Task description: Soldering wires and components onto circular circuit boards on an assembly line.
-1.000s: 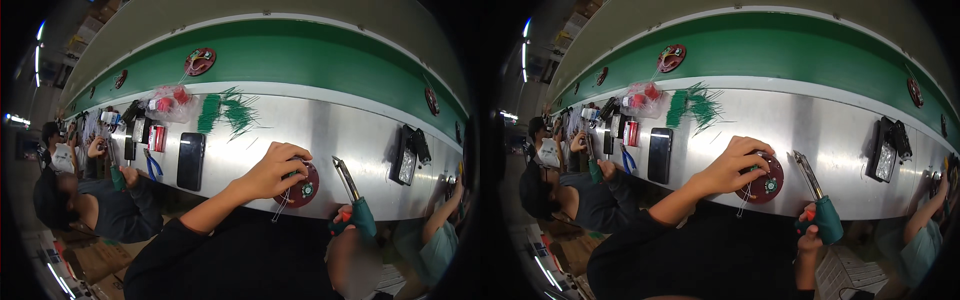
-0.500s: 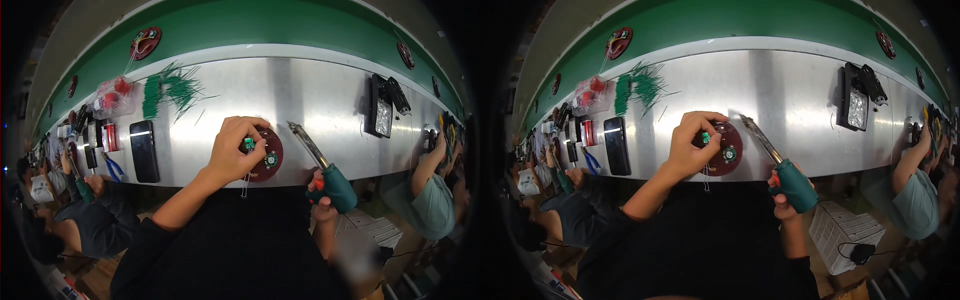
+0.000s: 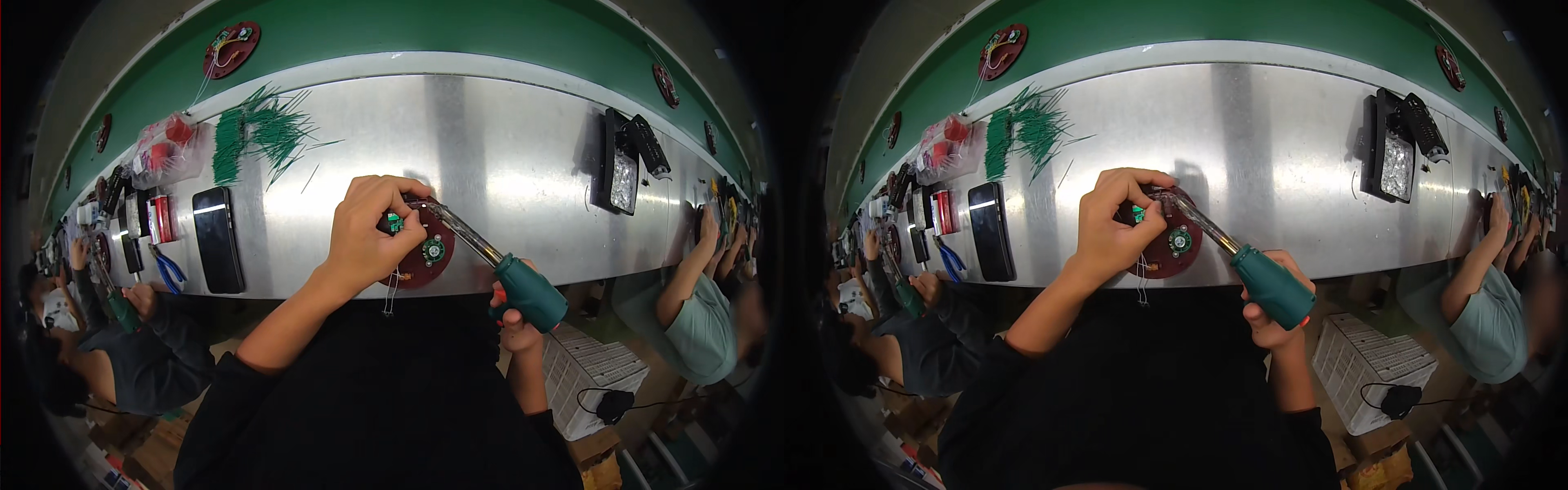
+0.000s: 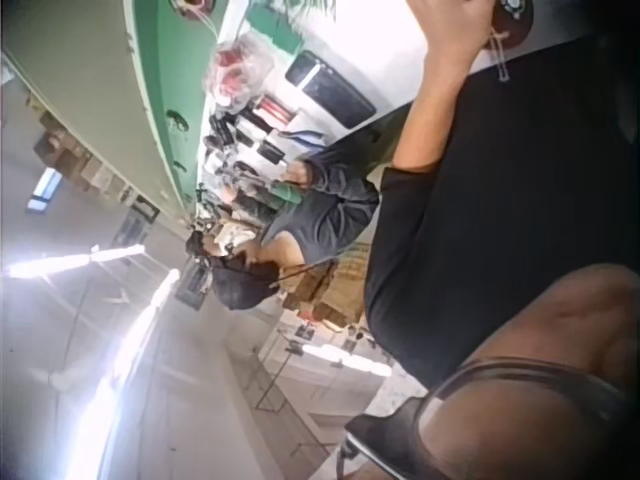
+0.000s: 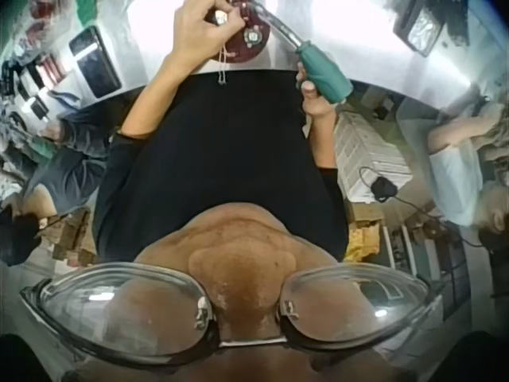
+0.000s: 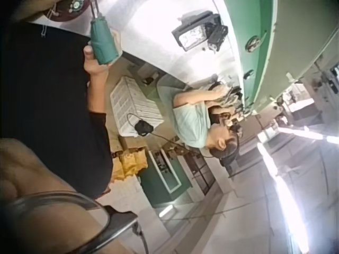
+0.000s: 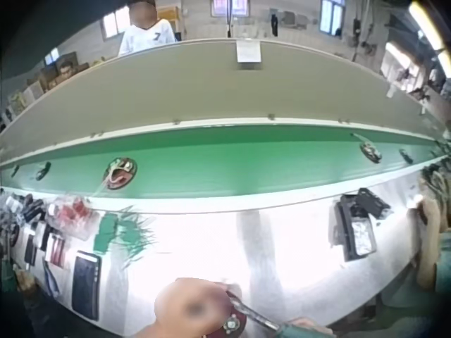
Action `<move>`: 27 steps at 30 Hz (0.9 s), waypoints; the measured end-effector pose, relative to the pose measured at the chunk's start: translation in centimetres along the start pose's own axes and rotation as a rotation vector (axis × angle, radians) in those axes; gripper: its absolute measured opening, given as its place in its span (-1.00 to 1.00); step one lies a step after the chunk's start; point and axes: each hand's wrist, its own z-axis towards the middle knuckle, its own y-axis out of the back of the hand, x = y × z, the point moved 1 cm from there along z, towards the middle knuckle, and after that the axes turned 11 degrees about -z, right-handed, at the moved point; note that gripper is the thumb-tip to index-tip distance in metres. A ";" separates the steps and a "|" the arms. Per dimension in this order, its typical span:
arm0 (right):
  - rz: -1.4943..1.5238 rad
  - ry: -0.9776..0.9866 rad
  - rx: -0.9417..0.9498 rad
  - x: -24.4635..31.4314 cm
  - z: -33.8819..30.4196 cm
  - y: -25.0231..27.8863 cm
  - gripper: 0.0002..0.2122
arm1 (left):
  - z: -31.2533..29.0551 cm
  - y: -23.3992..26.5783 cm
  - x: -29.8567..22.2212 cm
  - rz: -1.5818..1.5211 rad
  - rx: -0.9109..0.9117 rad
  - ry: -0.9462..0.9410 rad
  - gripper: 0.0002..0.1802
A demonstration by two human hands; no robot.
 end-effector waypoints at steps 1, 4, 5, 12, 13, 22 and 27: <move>0.006 -0.005 -0.002 0.0 0.0 -0.1 -0.46 | 0.0 0.0 0.0 0.007 0.002 -0.005 -0.81; -0.014 -0.001 -0.005 -0.2 0.0 -0.1 -0.47 | 0.1 0.0 0.1 0.008 0.003 -0.011 -0.80; -0.033 0.012 -0.005 -0.3 0.0 -0.1 -0.48 | 0.1 0.0 0.1 0.006 0.003 -0.010 -0.80; -0.111 0.080 0.035 0.1 0.8 0.1 -0.48 | 0.2 0.0 0.1 0.016 0.003 -0.036 -0.79; -0.112 0.078 0.029 0.1 0.8 0.1 -0.48 | 0.2 0.0 0.1 0.020 0.000 -0.034 -0.79; 0.098 -0.048 -0.123 -1.4 -1.3 0.0 -0.39 | 0.3 0.0 -0.1 0.015 0.014 -0.029 -0.80; 0.127 -0.059 -0.122 -1.4 -1.0 0.0 -0.34 | 0.4 0.0 -0.2 0.019 0.019 -0.031 -0.82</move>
